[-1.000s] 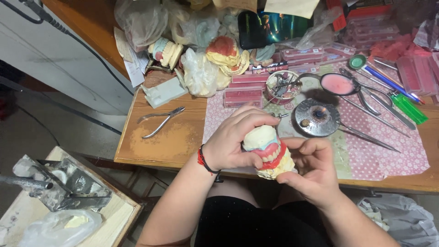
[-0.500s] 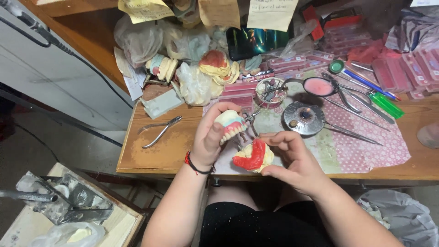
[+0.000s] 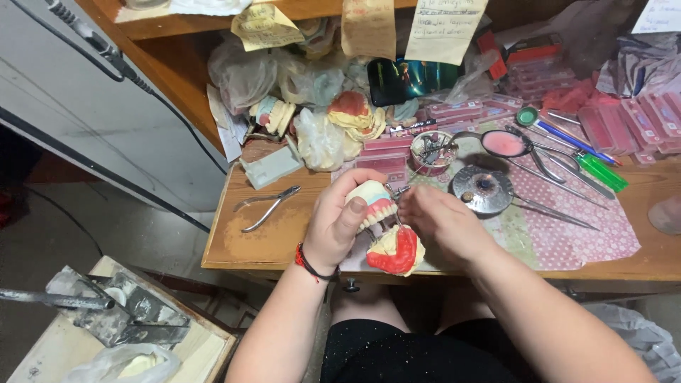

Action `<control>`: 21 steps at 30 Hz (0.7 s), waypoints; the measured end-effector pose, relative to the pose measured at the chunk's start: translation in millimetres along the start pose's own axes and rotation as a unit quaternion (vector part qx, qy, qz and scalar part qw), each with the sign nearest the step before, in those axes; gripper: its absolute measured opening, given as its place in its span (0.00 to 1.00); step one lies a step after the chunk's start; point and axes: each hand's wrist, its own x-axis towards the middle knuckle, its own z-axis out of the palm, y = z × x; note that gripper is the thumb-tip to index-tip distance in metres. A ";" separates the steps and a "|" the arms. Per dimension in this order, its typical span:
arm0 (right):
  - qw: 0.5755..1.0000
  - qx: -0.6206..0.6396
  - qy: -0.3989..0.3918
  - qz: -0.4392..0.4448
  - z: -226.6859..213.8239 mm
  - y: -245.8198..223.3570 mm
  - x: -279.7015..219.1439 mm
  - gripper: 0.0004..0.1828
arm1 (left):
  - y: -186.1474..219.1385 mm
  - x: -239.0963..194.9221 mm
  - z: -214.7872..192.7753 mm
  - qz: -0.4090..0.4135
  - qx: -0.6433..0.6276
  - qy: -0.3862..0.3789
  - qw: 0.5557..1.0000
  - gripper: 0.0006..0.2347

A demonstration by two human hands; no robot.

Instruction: The person is working on dental prosthetics, specifically applying material to dental molds and then using a hammer to separate the model from the mold.

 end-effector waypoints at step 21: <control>0.984 -0.177 0.014 -0.029 25.0 2.3 25.3 0.26 | -20.0 -13.7 -1.6 0.215 0.152 0.040 0.964 0.34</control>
